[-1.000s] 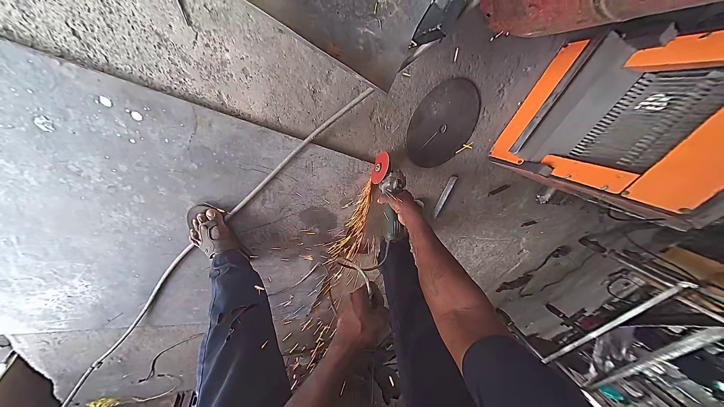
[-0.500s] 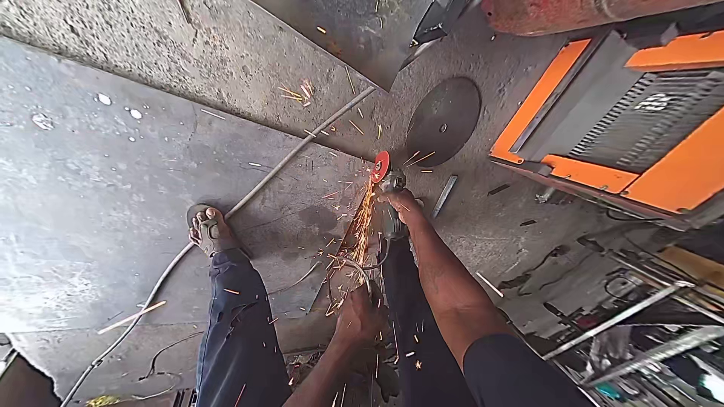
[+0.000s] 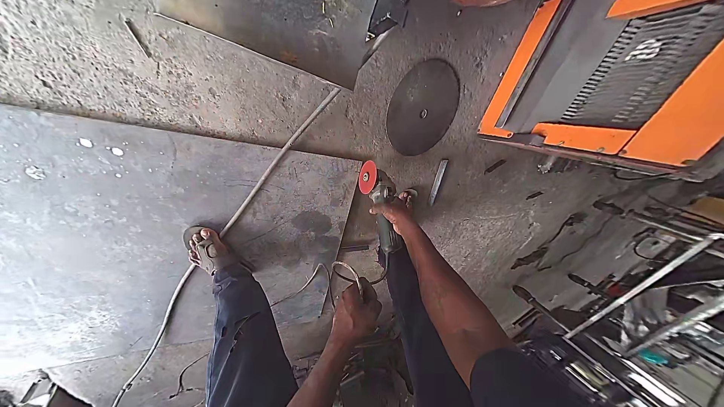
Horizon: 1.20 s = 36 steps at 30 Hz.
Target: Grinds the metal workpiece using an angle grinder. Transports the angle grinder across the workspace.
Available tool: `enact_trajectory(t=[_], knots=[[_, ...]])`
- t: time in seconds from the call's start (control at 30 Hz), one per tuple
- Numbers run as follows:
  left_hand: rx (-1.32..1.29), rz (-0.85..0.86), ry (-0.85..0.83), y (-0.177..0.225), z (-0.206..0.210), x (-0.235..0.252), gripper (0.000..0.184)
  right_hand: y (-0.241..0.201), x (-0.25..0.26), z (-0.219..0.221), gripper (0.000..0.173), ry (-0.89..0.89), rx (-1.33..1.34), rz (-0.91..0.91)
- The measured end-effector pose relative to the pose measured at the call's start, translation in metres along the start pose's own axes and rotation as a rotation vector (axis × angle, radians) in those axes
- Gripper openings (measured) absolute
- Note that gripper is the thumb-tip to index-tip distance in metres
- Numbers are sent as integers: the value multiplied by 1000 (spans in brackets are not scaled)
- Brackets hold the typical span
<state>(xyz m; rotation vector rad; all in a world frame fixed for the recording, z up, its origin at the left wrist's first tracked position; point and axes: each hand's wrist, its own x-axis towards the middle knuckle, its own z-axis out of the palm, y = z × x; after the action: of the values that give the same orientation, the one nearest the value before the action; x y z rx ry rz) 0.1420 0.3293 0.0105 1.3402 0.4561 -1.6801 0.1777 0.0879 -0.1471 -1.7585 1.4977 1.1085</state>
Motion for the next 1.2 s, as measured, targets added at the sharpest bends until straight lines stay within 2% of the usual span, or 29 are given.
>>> enact_trajectory(t=[0.23,0.93,1.2], knots=[[7,-2,22,-1,7,5,10,-30,38,1,67,25,18,-58],[42,-15,12,-1,6,6,12,-51,51,0,66,21,16,-48],[48,-4,4,0,3,5,12,-47,56,4,65,22,-69,-41]])
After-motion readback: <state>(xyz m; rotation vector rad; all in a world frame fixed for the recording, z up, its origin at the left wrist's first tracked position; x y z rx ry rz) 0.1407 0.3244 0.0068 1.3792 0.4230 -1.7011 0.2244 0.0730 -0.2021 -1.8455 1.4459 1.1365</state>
